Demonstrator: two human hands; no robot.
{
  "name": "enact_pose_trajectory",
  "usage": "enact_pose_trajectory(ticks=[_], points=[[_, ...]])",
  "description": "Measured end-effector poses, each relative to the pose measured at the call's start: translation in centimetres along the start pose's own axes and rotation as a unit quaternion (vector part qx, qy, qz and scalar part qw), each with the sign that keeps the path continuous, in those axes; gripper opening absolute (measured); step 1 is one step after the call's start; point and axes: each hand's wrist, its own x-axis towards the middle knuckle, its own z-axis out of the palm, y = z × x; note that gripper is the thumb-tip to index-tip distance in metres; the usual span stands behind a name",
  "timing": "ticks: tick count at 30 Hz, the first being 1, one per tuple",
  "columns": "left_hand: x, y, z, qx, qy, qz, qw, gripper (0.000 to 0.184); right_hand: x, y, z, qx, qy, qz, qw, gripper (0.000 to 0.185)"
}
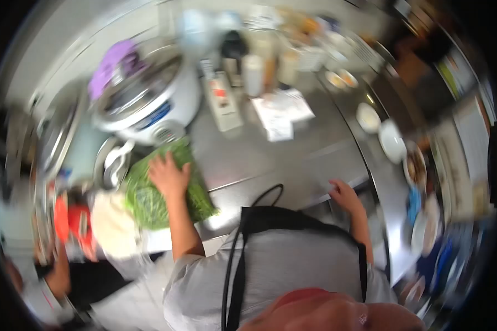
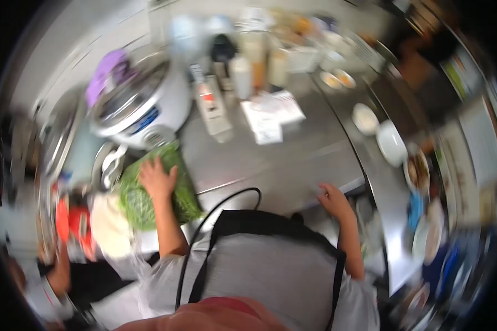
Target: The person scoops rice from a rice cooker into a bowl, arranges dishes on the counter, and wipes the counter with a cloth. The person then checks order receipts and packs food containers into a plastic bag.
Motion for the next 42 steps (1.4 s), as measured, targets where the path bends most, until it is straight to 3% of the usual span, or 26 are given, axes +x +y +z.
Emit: enact_pose_trajectory(ticks=[2,8,11,15,16,17,18,19,21,23,25,26,29,32,34,35,36,39,40,41,42], points=[[0.2,0.2,0.0,-0.010,0.015,-0.020,1.000,0.063,3.5,1.2,-0.7,0.030,-0.031,0.028,0.999,0.036],[-1.7,1.1,1.1,-0.025,0.074,-0.058,0.995,0.058,13.7,4.2,-2.2,0.088,-0.132,-0.042,0.986,0.039],[-4.8,3.1,0.9,-0.019,0.096,-0.080,0.992,0.058,18.5,5.9,-1.0,-0.063,-0.012,-0.195,0.979,0.040],[-10.7,4.3,0.8,-0.140,0.085,-0.075,0.984,0.062,22.1,5.4,0.5,-0.142,0.025,-0.191,0.971,0.041],[-11.7,3.5,-0.3,-0.294,0.067,-0.092,0.949,0.064,22.5,5.0,0.9,-0.166,0.037,-0.201,0.965,0.041],[-12.9,3.2,-2.4,-0.473,0.136,-0.130,0.860,0.060,22.8,4.9,1.3,-0.190,0.053,-0.207,0.958,0.040],[-14.3,1.9,-4.4,-0.601,0.158,-0.239,0.747,0.051,23.1,5.2,1.7,-0.192,0.071,-0.226,0.952,0.036],[-16.2,-1.1,-6.8,-0.506,0.186,-0.250,0.804,0.046,23.2,5.2,1.9,-0.184,0.082,-0.223,0.954,0.035],[-20.4,-3.1,-13.1,-0.503,0.484,-0.213,0.683,0.050,23.0,5.0,1.9,-0.175,0.105,-0.214,0.955,0.032],[-24.5,-4.9,-18.8,-0.349,0.720,-0.129,0.586,0.061,23.0,4.8,1.9,-0.171,0.116,-0.218,0.954,0.029],[-27.4,-4.1,-22.9,-0.357,0.795,-0.132,0.472,0.065,23.0,5.1,2.0,-0.168,0.118,-0.226,0.952,0.029],[-27.2,-2.6,-24.1,-0.296,0.817,-0.131,0.477,0.064,22.9,4.8,2.1,-0.172,0.120,-0.222,0.952,0.029],[-26.5,-4.2,-21.7,-0.328,0.735,-0.160,0.571,0.043,22.5,4.5,2.0,-0.185,0.122,-0.217,0.951,0.028],[-20.1,-5.7,-15.8,-0.513,0.499,-0.213,0.665,0.045,22.7,4.7,2.1,-0.186,0.121,-0.219,0.950,0.028],[-13.9,-4.7,-12.0,-0.579,0.356,-0.248,0.691,0.039,22.1,4.4,2.4,-0.190,0.125,-0.192,0.955,0.030],[-11.0,-5.0,-8.8,-0.568,0.336,-0.244,0.711,0.027,22.0,4.1,2.6,-0.191,0.129,-0.179,0.956,0.030],[-8.7,-6.0,-4.3,-0.482,0.358,-0.173,0.781,0.028,21.8,4.3,3.0,-0.199,0.133,-0.177,0.955,0.032],[-6.0,-3.5,0.3,-0.254,0.290,-0.172,0.907,0.034,20.5,5.0,4.5,-0.237,0.146,-0.174,0.945,0.036],[-6.3,-2.5,1.6,-0.152,0.251,-0.189,0.937,0.037,19.7,5.0,4.8,-0.260,0.150,-0.172,0.938,0.038],[-7.2,-1.5,1.3,-0.099,0.274,-0.142,0.946,0.040,19.1,4.7,5.2,-0.284,0.154,-0.170,0.931,0.039],[-7.2,-1.5,1.5,-0.107,0.275,-0.142,0.945,0.041,18.9,4.3,5.3,-0.291,0.148,-0.156,0.932,0.040]])
